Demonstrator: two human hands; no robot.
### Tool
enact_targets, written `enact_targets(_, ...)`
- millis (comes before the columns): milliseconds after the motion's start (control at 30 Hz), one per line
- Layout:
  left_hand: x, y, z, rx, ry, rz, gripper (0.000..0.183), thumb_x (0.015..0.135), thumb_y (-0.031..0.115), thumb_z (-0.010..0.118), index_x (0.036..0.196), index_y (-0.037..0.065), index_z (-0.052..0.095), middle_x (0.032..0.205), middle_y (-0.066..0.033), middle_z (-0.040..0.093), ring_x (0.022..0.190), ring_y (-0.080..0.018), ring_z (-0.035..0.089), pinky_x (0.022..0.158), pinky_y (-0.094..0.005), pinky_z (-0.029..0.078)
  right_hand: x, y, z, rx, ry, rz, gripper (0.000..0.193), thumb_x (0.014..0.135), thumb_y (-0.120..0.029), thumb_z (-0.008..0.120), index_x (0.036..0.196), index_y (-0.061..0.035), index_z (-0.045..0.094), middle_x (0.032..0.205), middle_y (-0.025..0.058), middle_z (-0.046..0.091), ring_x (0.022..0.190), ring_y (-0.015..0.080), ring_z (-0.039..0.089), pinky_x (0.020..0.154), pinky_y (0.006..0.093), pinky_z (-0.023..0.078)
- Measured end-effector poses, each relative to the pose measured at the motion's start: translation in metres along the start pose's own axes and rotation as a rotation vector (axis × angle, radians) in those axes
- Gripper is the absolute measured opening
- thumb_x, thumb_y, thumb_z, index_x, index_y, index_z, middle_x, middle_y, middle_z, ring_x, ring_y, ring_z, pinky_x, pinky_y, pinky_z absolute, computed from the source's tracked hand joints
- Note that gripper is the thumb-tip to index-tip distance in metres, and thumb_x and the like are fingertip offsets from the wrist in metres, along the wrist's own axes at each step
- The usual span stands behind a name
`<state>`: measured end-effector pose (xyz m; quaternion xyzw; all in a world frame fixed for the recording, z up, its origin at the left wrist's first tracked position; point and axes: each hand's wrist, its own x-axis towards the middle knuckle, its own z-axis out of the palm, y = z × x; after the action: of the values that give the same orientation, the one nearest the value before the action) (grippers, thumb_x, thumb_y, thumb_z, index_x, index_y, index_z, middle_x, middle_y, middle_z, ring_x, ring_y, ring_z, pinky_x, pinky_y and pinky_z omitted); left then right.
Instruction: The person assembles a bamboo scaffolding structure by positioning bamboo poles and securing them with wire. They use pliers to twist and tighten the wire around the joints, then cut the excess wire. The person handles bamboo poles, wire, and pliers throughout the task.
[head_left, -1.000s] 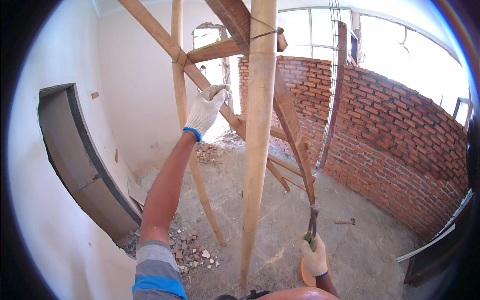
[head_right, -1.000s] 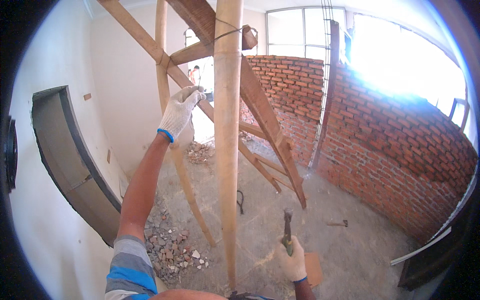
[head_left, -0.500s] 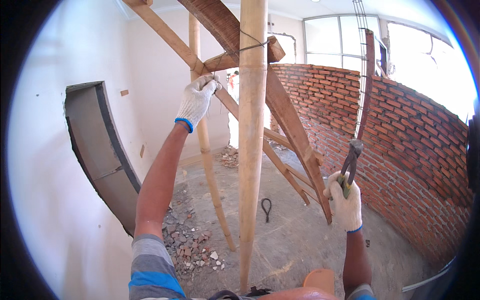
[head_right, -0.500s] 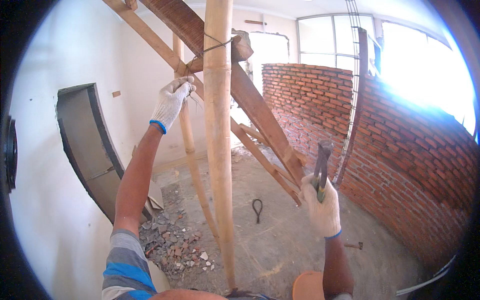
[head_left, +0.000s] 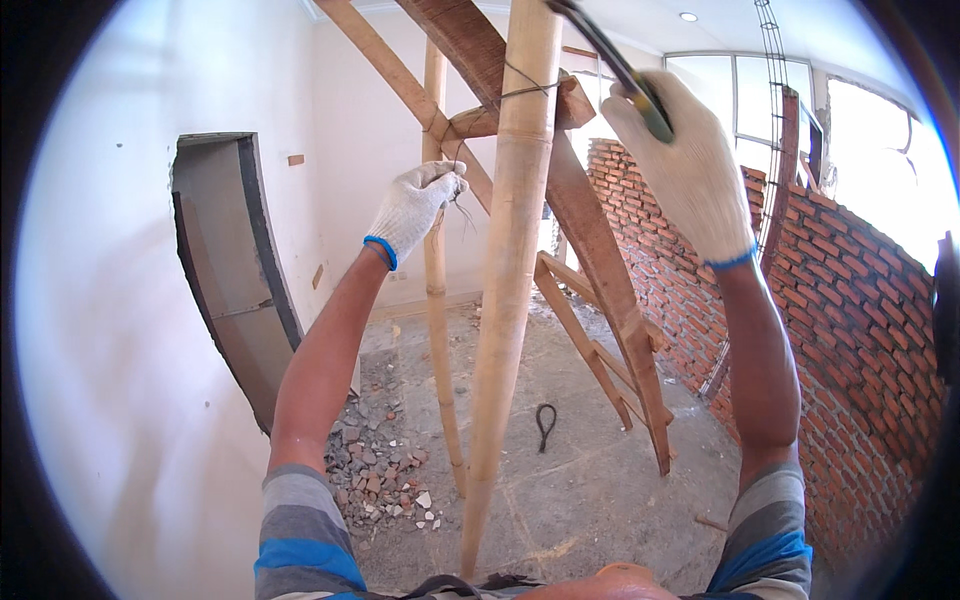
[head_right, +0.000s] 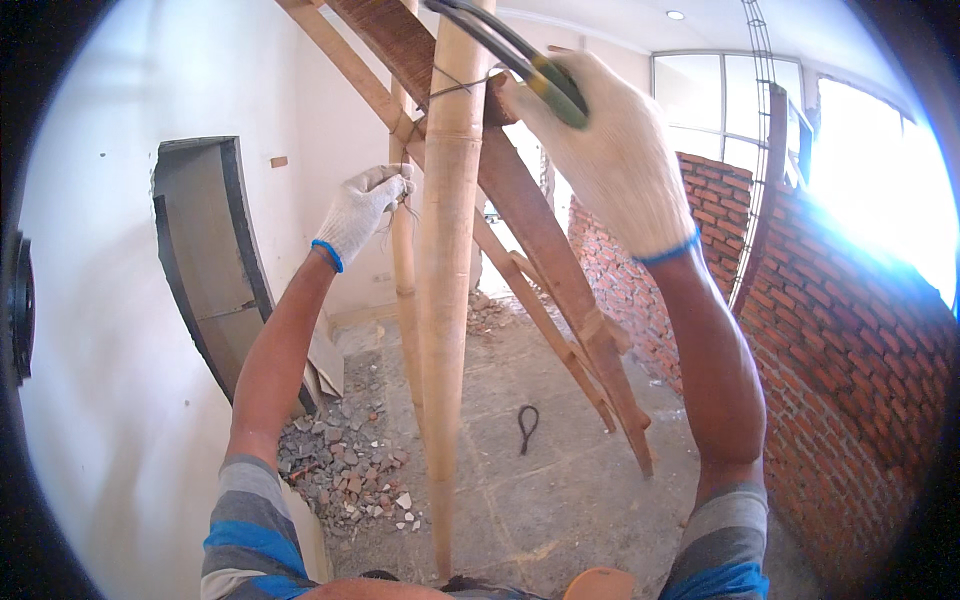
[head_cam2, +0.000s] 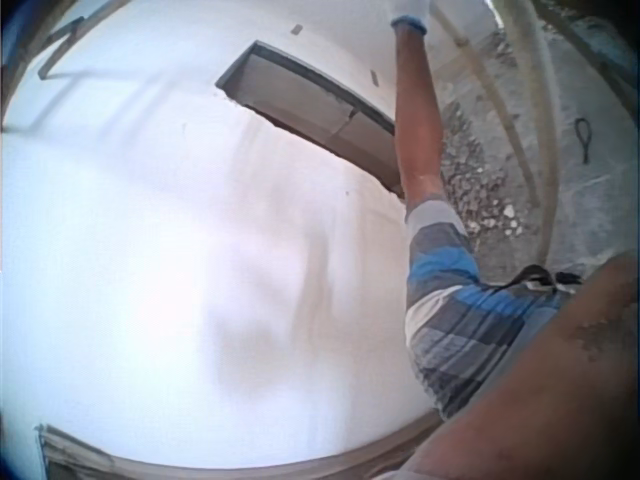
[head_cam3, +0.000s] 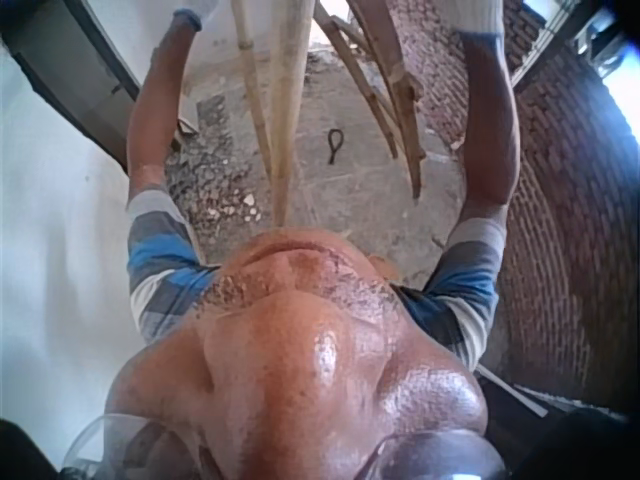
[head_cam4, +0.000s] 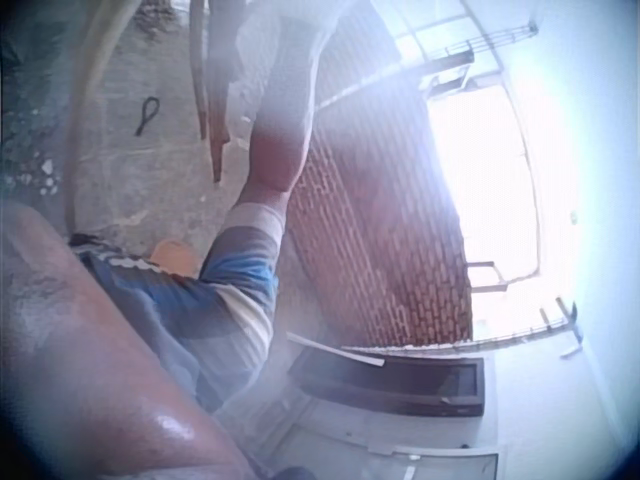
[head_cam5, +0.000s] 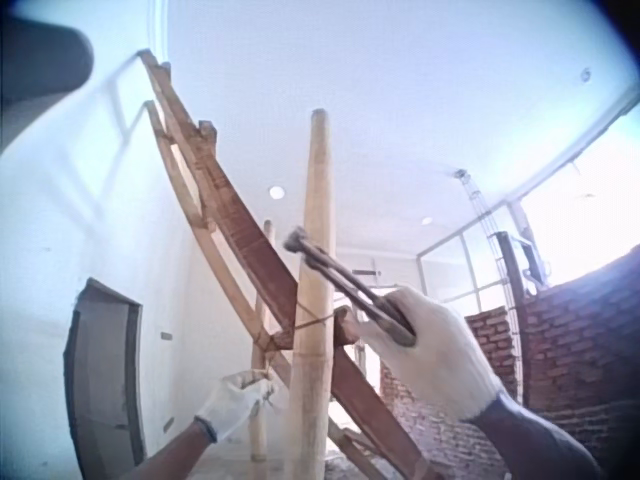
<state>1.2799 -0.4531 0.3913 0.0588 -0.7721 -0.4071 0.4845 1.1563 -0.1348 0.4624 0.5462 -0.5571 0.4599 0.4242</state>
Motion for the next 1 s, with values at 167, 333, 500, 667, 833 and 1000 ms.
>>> enact_targets(167, -0.004, -0.003, -0.009, 0.003, -0.024, 0.067, 0.035, 0.106, 0.018, 0.064, 0.135, -0.002, 0.071, 0.102, -0.0027, 0.077, 0.082, -0.0040, 0.063, 0.069, -0.0225, 0.051, 0.040, -0.001, 0.046, -0.129, 0.018, -0.209, 0.044, 0.101, -0.041, 0.074, 0.117, -0.0005, 0.072, 0.088, 0.0147, 0.074, 0.080, 0.0262, 0.074, 0.073, 0.0402, 0.057)
enact_targets(333, -0.010, 0.005, -0.017, -0.048, -0.102, 0.024, 0.041, 0.109, 0.020, 0.064, 0.139, -0.008, 0.066, 0.115, -0.0086, 0.076, 0.107, -0.0122, 0.070, 0.101, -0.0285, 0.055, 0.043, -0.021, 0.059, -0.312, 0.014, -0.127, 0.037, 0.102, -0.035, 0.074, 0.115, -0.0007, 0.072, 0.093, 0.0194, 0.077, 0.088, 0.0368, 0.077, 0.079, 0.0448, 0.060)
enact_targets(500, -0.003, -0.008, -0.016, -0.202, -0.168, 0.076, 0.044, 0.108, 0.022, 0.066, 0.142, -0.006, 0.065, 0.118, -0.0092, 0.076, 0.108, -0.0133, 0.070, 0.100, -0.0280, 0.055, 0.045, -0.028, 0.050, -0.516, -0.008, -0.152, 0.036, 0.104, -0.036, 0.069, 0.117, -0.0027, 0.074, 0.092, 0.0195, 0.077, 0.087, 0.0354, 0.077, 0.080, 0.0446, 0.060)
enact_targets(667, 0.001, -0.013, -0.013, -0.308, -0.233, 0.094, 0.047, 0.106, 0.027, 0.067, 0.141, -0.005, 0.067, 0.110, -0.0067, 0.076, 0.103, -0.0108, 0.067, 0.088, -0.0283, 0.055, 0.048, -0.031, 0.047, -0.635, -0.079, -0.110, 0.036, 0.106, -0.038, 0.064, 0.114, -0.0043, 0.075, 0.087, 0.0141, 0.076, 0.085, 0.0254, 0.077, 0.076, 0.0423, 0.059)
enact_targets(833, 0.007, -0.013, -0.017, -0.404, -0.257, 0.062, 0.046, 0.108, 0.027, 0.068, 0.142, -0.003, 0.066, 0.117, -0.0093, 0.076, 0.102, -0.0120, 0.067, 0.090, -0.0269, 0.054, 0.057, -0.083, 0.046, -0.689, -0.004, -0.091, 0.018, 0.094, -0.022, 0.071, 0.100, -0.0051, 0.074, 0.089, 0.0197, 0.075, 0.087, 0.0414, 0.074, 0.079, 0.0507, 0.058)
enact_targets(1000, 0.017, -0.019, -0.009, -0.434, -0.243, 0.082, 0.044, 0.108, 0.029, 0.066, 0.141, 0.000, 0.068, 0.110, -0.0054, 0.076, 0.081, -0.0058, 0.056, 0.071, -0.0238, 0.049, 0.072, -0.107, 0.043, -0.885, -0.081, -0.013, 0.025, 0.100, -0.029, 0.069, 0.104, -0.0045, 0.074, 0.089, 0.0193, 0.076, 0.085, 0.0387, 0.075, 0.081, 0.0484, 0.060)
